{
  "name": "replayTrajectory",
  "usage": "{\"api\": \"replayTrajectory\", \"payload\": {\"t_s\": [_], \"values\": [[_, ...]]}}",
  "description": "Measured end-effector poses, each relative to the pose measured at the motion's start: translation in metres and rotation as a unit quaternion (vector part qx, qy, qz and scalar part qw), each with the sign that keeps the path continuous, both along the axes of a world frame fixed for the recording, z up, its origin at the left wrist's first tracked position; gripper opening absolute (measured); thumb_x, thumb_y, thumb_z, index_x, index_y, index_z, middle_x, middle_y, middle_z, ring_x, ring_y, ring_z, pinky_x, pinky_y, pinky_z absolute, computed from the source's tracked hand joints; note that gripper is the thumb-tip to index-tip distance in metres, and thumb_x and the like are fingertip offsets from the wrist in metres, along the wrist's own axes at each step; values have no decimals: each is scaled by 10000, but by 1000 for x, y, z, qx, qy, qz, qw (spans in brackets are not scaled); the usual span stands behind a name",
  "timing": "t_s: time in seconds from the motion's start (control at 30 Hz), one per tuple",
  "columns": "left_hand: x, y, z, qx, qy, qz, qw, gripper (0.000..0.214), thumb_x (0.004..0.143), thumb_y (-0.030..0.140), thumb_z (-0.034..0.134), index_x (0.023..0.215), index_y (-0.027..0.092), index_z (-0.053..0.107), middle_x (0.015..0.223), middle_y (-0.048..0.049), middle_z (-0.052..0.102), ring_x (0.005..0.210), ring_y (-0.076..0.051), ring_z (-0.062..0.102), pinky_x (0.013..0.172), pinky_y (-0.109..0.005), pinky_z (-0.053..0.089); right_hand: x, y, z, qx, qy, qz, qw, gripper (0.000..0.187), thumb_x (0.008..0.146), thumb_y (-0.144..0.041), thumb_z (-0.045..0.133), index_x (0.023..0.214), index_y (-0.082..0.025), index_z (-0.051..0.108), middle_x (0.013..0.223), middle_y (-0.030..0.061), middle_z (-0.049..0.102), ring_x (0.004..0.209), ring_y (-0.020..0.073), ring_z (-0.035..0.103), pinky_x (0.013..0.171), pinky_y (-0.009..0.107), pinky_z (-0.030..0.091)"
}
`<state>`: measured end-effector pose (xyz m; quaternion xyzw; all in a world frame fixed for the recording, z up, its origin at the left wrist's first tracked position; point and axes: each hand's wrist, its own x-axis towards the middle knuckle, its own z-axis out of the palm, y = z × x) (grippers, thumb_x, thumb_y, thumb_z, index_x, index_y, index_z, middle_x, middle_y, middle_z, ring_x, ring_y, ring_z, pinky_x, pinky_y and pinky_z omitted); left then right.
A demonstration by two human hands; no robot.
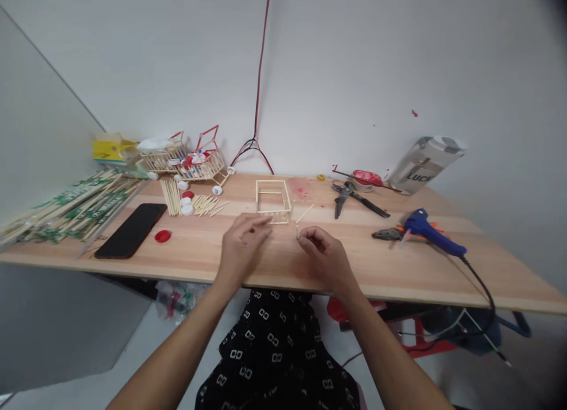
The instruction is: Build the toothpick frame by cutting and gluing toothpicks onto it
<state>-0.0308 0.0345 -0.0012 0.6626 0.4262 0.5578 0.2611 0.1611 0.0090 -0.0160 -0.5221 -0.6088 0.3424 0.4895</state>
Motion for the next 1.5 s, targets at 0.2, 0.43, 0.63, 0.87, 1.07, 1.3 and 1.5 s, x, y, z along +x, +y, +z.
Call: {"api": "replayTrajectory", "payload": {"t_s": [0.2, 0.43, 0.63, 0.87, 1.07, 1.3, 1.5], "values": [[-28, 44, 28, 137, 200, -7, 970, 221, 834, 255, 626, 1032, 214, 714, 1026, -74, 705, 1034, -247, 580, 960, -413, 404, -1, 5, -1, 8, 1, -31, 999, 185, 841, -376, 556, 807, -202, 607, 769, 20, 627, 674, 155, 517, 626, 266, 426], [-25, 71, 36, 114, 303, -89, 942, 201, 806, 211, 582, 953, 200, 719, 938, -87, 728, 954, -260, 618, 892, -416, 433, -1, 6, -5, 10, -11, -43, 999, 204, 837, -392, 550, 798, -202, 611, 744, 18, 628, 661, 158, 520, 595, 262, 416], [-9, 80, 36, 87, 346, -113, 927, 101, 742, 187, 645, 745, 211, 743, 769, -79, 720, 820, -256, 629, 821, -373, 434, -2, 7, -4, 10, -6, -44, 999, 203, 838, -396, 551, 804, -205, 608, 751, 21, 631, 661, 163, 523, 604, 264, 419], [-4, 90, 40, 69, 448, -112, 884, 152, 744, 169, 631, 720, 208, 775, 729, -94, 733, 716, -239, 630, 701, -318, 397, 0, 9, -3, 10, 2, -53, 999, 210, 844, -400, 556, 814, -199, 611, 754, 21, 640, 652, 159, 516, 611, 276, 420], [0, 89, 51, 9, 415, -136, 899, 185, 696, 83, 623, 674, 188, 774, 697, -68, 741, 634, -197, 632, 623, -273, 374, -5, 12, 5, 19, 20, -63, 998, 216, 841, -395, 566, 817, -185, 609, 760, 25, 640, 651, 152, 525, 622, 269, 419], [0, 84, 73, -61, 353, -117, 926, 137, 728, 206, 663, 766, 152, 783, 708, -40, 748, 670, -173, 658, 626, -244, 415, -10, 23, 11, 83, -48, -117, 988, 169, 847, -334, 554, 811, -182, 618, 760, 22, 634, 657, 152, 530, 637, 273, 413], [2, 69, 90, -101, 343, -113, 927, 135, 731, 210, 681, 785, 138, 782, 740, -48, 755, 712, -169, 669, 623, -231, 430, -10, 29, 23, 162, -136, -149, 966, 95, 841, -254, 563, 782, -192, 604, 772, 18, 603, 680, 151, 531, 667, 276, 421]]}}
